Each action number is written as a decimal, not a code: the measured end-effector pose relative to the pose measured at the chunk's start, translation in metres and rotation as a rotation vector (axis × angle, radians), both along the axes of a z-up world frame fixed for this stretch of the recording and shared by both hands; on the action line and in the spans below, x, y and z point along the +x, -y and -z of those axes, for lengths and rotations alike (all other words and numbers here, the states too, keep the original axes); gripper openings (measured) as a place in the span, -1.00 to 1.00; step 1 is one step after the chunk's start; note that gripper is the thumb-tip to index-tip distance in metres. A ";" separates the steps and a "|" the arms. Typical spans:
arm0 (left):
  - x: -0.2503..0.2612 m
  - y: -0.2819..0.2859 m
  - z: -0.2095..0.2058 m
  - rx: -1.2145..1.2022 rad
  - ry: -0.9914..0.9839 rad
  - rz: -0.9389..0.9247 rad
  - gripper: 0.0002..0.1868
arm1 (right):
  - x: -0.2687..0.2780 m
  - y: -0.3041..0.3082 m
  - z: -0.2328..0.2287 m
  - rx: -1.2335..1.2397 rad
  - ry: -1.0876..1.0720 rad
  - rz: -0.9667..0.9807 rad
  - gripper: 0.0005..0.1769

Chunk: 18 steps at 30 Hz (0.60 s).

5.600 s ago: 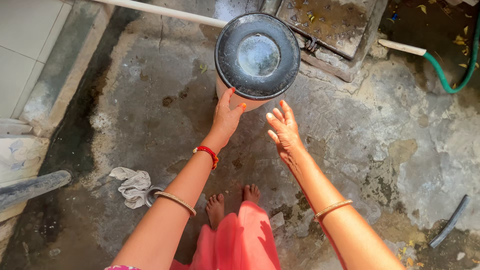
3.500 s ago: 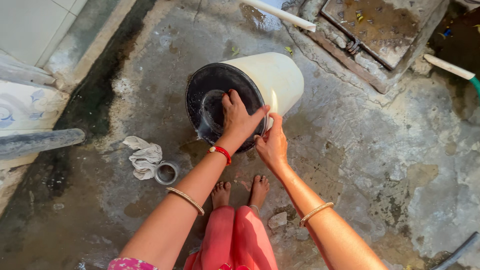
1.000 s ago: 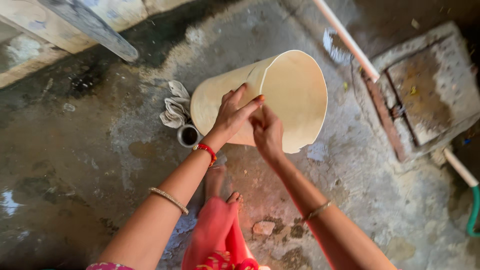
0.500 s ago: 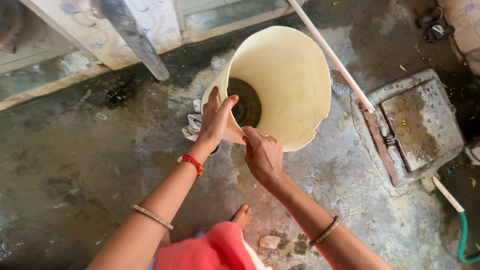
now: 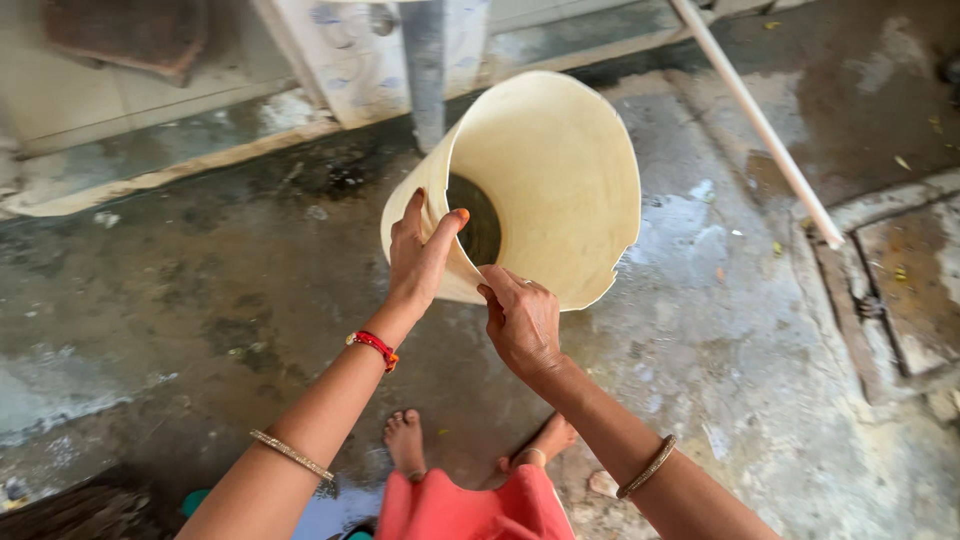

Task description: The person wipes a white plastic container with a cloth, then uses a metal pot to pour liquid into a bucket.

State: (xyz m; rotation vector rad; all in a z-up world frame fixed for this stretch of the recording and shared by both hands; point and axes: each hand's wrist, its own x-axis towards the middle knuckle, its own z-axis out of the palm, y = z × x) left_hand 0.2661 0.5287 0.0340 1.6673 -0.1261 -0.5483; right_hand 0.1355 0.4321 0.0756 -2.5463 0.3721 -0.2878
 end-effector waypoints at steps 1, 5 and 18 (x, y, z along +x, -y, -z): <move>0.005 -0.010 0.001 0.055 -0.050 -0.009 -0.11 | 0.005 -0.009 0.005 0.016 -0.013 0.005 -0.80; 0.023 -0.047 0.014 0.165 -0.207 -0.039 -0.08 | 0.023 -0.036 0.029 0.071 -0.058 -0.039 -0.80; 0.038 -0.116 0.106 0.182 -0.069 -0.145 -0.65 | 0.062 -0.068 0.101 -0.033 -0.219 -0.304 -0.52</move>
